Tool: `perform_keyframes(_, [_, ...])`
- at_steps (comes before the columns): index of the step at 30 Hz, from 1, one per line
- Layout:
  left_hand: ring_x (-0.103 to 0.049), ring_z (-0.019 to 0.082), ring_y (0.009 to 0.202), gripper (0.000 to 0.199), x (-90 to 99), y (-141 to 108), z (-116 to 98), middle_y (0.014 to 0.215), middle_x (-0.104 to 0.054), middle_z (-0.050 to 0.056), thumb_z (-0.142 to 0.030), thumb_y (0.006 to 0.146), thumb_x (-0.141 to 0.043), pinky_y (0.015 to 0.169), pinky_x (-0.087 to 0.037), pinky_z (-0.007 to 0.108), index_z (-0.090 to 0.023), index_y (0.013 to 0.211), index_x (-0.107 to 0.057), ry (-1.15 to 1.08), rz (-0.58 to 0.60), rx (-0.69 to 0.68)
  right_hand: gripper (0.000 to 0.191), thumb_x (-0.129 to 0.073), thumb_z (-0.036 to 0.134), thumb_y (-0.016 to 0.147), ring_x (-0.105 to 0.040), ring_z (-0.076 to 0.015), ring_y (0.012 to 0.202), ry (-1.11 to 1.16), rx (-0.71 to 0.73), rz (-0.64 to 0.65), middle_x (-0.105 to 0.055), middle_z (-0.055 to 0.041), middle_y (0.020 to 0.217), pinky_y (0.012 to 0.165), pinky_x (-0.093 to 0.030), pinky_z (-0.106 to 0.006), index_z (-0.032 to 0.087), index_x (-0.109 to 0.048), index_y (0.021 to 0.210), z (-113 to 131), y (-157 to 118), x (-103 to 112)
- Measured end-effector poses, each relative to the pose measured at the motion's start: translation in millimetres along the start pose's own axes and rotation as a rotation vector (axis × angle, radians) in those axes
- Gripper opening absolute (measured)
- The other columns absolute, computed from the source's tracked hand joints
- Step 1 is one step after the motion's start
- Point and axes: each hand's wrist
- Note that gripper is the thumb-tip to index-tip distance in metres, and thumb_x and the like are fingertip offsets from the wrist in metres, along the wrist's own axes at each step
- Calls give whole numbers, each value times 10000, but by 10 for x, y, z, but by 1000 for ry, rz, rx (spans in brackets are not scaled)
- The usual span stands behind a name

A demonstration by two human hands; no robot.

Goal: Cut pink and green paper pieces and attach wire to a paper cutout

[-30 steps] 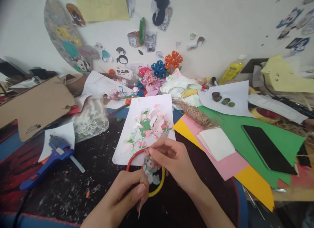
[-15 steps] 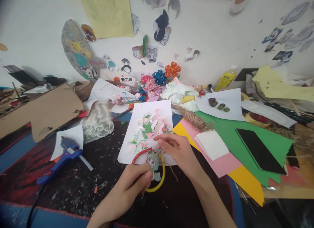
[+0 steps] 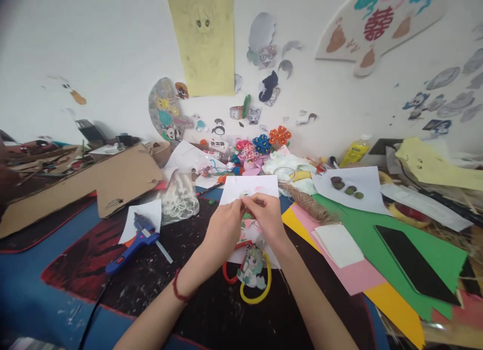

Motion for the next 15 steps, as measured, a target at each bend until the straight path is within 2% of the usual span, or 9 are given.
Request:
perform_keyframes(2, [-616,228,862,249,-113,75,44,941,-639,98,-17,894,-360,708,-470,332,-130,1062,-505,-40,-18,4,361,-711,494,737,-370,-78,489,-2,15,-32,-468,38,520,460,-288,-246,152,-637,646,-90,52,-20])
perform_keyframes(5, [-605,218,875,211,-212,97,146,935,-636,75,-32,890,-394,688,-470,309,-154,1011,-517,-48,-8,-46,371,-707,501,744,-397,-86,486,-21,-16,10,-498,23,540,456,-289,-249,138,-653,689,-186,84,56])
perform_keyframes(11, [-592,197,766,120,-189,43,272,804,-609,35,-146,948,-412,603,-411,286,-174,925,-526,43,-27,-171,355,-710,486,758,-478,-99,520,-104,-68,165,-580,-1,598,501,-345,-246,145,-645,686,-211,61,297])
perform_keyframes(15, [-581,179,744,107,-166,40,265,803,-603,22,-213,972,-429,550,-343,276,-190,950,-531,93,-72,-201,351,-696,475,779,-474,-89,506,-113,-99,225,-582,1,592,489,-334,-240,139,-641,697,-201,51,346])
Point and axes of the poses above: each hand's wrist, its own y-axis towards the middle knuckle, its own x-axis out of the back of the hand, z = x × y
